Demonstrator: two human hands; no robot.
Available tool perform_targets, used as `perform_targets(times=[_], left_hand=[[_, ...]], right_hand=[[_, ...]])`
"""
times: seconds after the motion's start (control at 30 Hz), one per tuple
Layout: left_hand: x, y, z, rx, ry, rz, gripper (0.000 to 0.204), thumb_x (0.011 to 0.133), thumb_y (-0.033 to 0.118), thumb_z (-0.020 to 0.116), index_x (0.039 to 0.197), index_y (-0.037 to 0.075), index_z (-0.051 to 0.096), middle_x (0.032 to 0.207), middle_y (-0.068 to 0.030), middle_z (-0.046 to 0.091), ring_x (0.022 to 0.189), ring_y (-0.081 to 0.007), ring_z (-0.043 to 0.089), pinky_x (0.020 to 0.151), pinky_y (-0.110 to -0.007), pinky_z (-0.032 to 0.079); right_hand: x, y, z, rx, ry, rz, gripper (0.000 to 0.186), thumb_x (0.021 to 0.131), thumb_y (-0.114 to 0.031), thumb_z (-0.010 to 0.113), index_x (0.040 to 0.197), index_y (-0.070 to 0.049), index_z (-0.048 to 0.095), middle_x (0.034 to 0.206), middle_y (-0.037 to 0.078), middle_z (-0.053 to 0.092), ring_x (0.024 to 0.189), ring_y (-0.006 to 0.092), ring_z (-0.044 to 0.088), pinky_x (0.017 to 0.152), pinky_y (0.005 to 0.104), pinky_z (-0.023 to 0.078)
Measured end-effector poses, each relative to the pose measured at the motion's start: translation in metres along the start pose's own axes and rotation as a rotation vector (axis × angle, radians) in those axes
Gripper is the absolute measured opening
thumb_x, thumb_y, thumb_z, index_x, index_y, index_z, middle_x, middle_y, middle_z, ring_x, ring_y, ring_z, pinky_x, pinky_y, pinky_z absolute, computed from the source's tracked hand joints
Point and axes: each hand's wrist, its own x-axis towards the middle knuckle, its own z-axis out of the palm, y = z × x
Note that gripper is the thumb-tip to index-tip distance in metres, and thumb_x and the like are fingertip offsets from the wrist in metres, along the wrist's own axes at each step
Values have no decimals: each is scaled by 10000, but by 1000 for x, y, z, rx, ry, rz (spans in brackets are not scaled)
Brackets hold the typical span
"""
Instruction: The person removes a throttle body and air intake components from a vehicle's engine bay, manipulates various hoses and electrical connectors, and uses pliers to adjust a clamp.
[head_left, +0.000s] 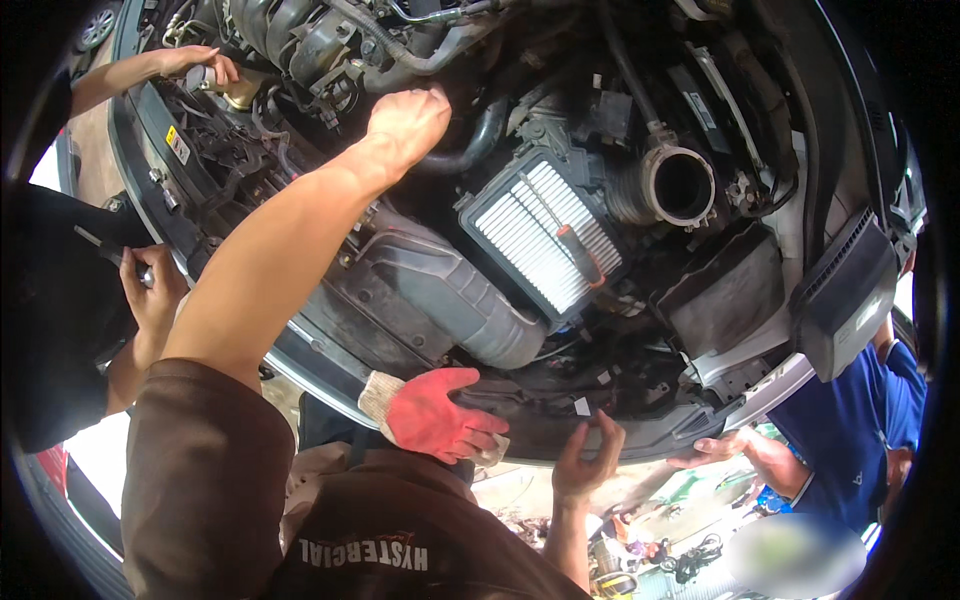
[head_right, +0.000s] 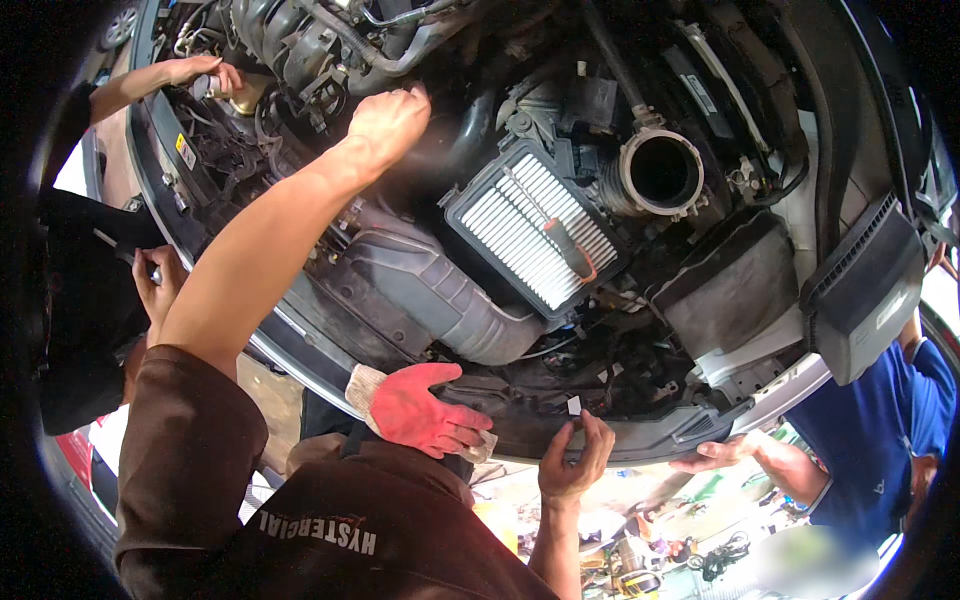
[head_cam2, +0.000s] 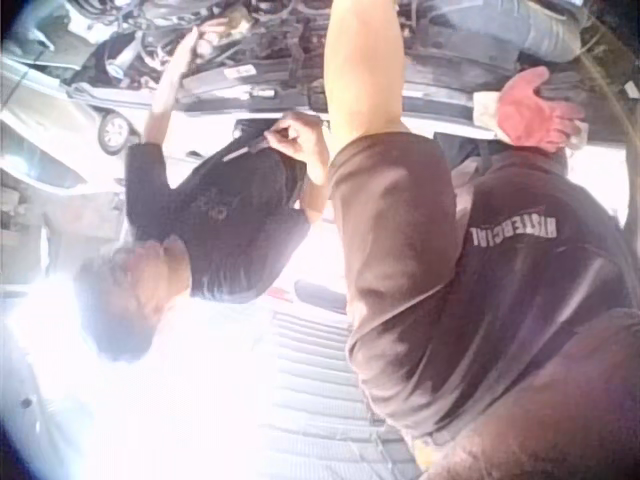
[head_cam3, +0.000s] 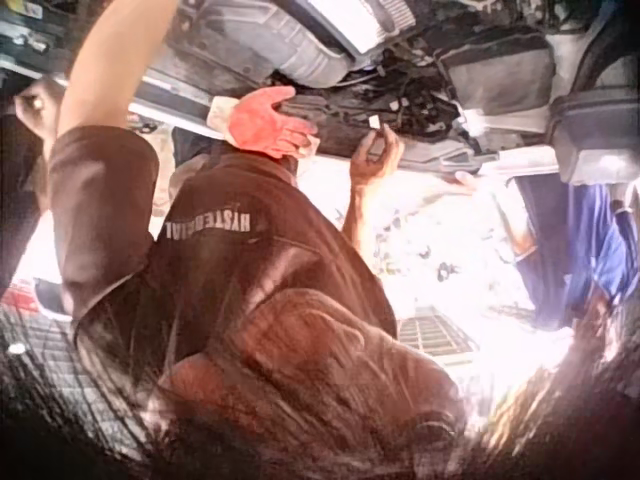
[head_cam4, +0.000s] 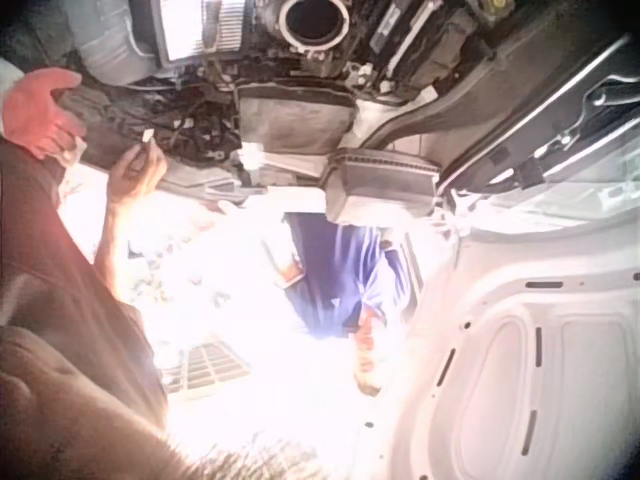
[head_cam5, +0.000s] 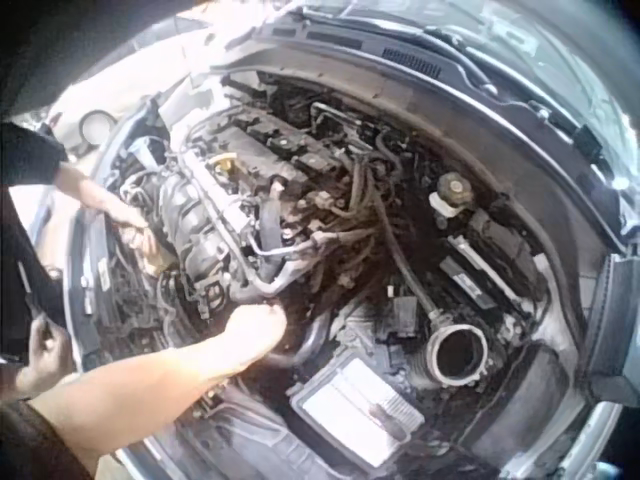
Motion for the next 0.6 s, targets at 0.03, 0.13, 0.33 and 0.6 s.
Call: perform_targets(times=[0.03, 0.13, 0.33, 0.6], left_hand=[[0, 1, 3, 38, 3, 4, 152, 949, 84, 543, 984, -19, 650, 872, -214, 752, 802, -344, 774, 666, -443, 632], [-2, 5, 7, 168, 27, 12, 146, 954, 94, 551, 1021, -8, 631, 861, -201, 745, 781, -329, 773, 633, -417, 632], [-2, 9, 16, 286, 88, -2, 140, 960, 119, 561, 1035, 19, 624, 820, -137, 722, 735, -298, 767, 544, -410, 612], [1, 3, 45, 398, 196, -14, 276, 948, 193, 579, 1132, -1, 648, 887, -137, 675, 693, -256, 706, 400, -435, 475]], right_hand=[[-4, 3, 2, 5, 3, 2, 327, 894, 55, 659, 1220, 36, 645, 1055, 200, 653, 973, 360, 648, 880, 443, 527], [-11, 10, 5, 17, 15, -6, 338, 899, 39, 662, 1236, 27, 642, 1085, 201, 646, 994, 362, 647, 892, 443, 529], [-16, 19, 10, 37, 24, 12, 346, 893, 33, 656, 1238, 24, 636, 1121, 210, 632, 1012, 360, 642, 897, 444, 533], [-12, 13, 13, -19, 77, -91, 348, 869, 17, 668, 1216, 12, 645, 1098, 200, 625, 994, 356, 636, 888, 441, 525]])
